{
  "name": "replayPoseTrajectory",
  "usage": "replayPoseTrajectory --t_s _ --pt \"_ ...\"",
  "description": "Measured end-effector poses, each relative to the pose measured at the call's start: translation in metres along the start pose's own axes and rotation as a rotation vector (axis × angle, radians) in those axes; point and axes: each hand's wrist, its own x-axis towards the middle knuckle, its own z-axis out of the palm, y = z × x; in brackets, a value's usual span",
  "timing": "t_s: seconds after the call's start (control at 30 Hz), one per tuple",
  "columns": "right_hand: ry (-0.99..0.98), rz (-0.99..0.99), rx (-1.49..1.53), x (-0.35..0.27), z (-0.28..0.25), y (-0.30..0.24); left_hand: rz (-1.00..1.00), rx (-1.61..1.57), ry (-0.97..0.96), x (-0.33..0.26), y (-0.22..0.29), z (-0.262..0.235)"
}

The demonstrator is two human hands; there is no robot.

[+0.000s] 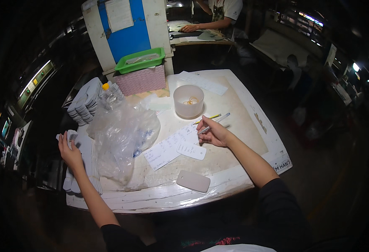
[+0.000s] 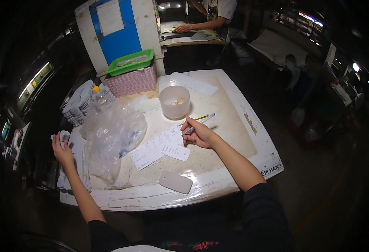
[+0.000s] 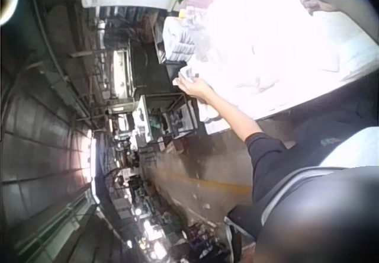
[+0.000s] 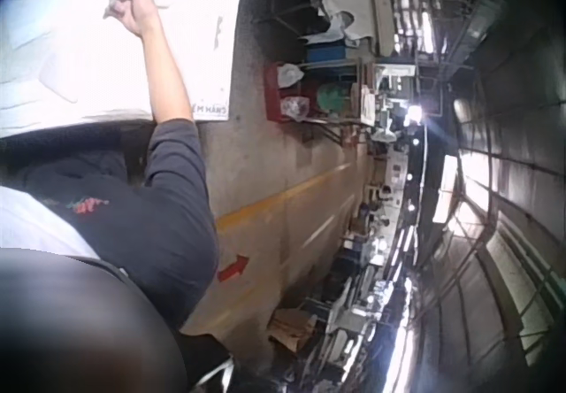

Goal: The person places white plastic parts into a clear plastic bag, ties the bag shut, and places it into a red crate. They then move to another table, pick up a stack of similar parts, and write on a piece of paper with a pen.

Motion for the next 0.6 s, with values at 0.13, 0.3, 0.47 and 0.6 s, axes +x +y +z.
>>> replayPoseTrajectory --t_s 0.13,0.3,0.47,0.6 --pt "0.052 0.002 -0.014 -0.001 0.004 0.0 0.095 -0.119 -0.047 -0.011 0.049 0.007" --pt "0.158 0.0 -0.044 -0.003 0.009 0.001 0.16 0.098 -0.699 -0.059 0.091 0.043" --pt "0.072 -0.051 -0.078 -0.004 0.014 -0.001 0.103 0.018 -0.55 -0.058 0.086 0.038" --pt "0.135 -0.042 -0.129 -0.004 0.018 -0.002 -0.035 0.113 -0.35 -0.027 0.068 0.005"
